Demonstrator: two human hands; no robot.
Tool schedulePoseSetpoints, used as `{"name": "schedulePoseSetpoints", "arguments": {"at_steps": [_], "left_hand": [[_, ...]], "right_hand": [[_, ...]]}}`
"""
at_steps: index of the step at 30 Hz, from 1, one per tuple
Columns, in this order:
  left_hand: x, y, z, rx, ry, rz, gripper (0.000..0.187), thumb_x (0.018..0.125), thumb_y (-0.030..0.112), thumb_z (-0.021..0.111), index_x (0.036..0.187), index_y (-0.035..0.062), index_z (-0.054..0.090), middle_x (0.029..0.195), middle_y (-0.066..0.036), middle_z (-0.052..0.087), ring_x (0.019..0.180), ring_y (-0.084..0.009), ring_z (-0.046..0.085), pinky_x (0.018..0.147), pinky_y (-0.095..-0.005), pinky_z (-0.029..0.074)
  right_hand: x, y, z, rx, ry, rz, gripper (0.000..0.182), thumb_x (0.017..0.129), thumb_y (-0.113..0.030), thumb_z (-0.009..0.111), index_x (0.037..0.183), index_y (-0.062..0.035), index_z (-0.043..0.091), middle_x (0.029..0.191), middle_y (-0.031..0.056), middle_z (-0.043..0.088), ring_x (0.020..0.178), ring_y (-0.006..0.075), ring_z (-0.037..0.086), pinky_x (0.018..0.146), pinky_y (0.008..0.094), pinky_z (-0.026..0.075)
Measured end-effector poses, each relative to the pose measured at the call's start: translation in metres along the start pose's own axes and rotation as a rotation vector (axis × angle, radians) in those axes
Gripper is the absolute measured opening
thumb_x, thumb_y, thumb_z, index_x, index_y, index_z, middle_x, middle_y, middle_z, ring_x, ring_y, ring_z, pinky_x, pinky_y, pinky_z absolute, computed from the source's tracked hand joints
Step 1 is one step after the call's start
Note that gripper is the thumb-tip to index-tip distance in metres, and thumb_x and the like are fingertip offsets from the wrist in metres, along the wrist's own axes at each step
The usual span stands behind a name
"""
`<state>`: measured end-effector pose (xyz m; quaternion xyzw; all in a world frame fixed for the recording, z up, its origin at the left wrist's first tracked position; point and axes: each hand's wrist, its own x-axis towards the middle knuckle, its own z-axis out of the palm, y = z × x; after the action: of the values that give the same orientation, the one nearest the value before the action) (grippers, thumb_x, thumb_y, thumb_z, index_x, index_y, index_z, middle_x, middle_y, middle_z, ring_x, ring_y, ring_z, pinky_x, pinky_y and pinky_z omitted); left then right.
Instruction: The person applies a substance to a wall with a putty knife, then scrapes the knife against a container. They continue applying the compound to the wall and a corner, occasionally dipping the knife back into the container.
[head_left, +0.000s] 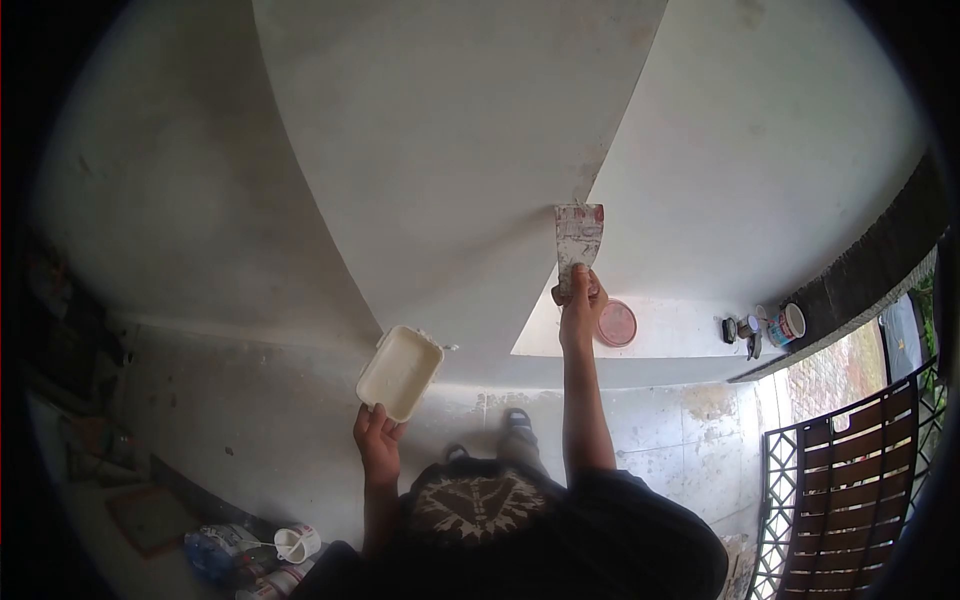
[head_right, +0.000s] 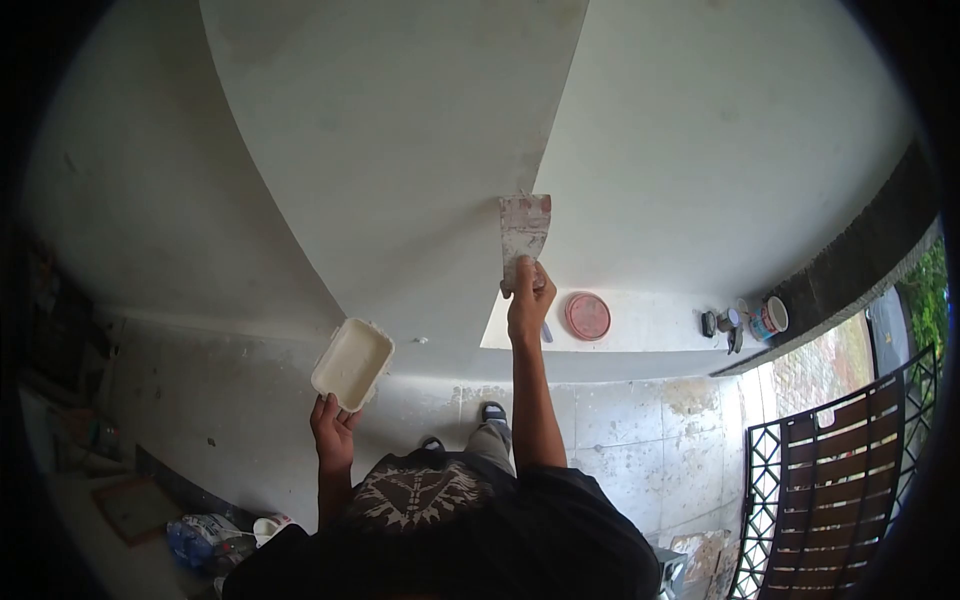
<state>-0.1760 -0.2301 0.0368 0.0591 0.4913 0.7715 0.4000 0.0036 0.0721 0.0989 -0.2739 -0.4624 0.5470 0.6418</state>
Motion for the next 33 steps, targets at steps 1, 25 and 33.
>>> {"name": "schedulePoseSetpoints", "arguments": {"at_steps": [1, 25, 33], "left_hand": [[0.001, 0.0, -0.001, 0.002, 0.005, -0.002, 0.047, 0.094, 0.024, 0.056, 0.134, 0.0029, 0.042, 0.121, -0.012, 0.056, 0.109, -0.0237, 0.059, 0.091, -0.0379, 0.048], [0.004, -0.006, -0.006, 0.02, -0.042, 0.02, 0.049, 0.096, 0.026, 0.054, 0.137, 0.0033, 0.041, 0.127, -0.011, 0.056, 0.114, -0.0265, 0.059, 0.094, -0.0396, 0.049], [0.002, -0.003, -0.002, -0.018, -0.037, -0.003, 0.042, 0.095, 0.02, 0.055, 0.131, 0.0007, 0.044, 0.121, -0.013, 0.057, 0.111, -0.0251, 0.059, 0.093, -0.0399, 0.049]], "right_hand": [[-0.003, -0.013, 0.003, -0.004, -0.009, -0.033, 0.031, 0.098, -0.026, 0.054, 0.075, -0.0043, 0.054, 0.063, -0.0017, 0.046, 0.052, 0.0079, 0.041, 0.048, 0.0254, 0.031], [-0.023, 0.038, -0.043, -0.168, -0.035, 0.109, 0.032, 0.098, -0.031, 0.055, 0.079, -0.0044, 0.058, 0.061, -0.0026, 0.047, 0.051, 0.006, 0.042, 0.048, 0.0229, 0.033], [-0.036, 0.045, -0.053, -0.056, -0.113, 0.251, 0.034, 0.099, -0.03, 0.053, 0.079, -0.0029, 0.06, 0.065, -0.0015, 0.05, 0.055, 0.0069, 0.043, 0.051, 0.024, 0.033]]}}
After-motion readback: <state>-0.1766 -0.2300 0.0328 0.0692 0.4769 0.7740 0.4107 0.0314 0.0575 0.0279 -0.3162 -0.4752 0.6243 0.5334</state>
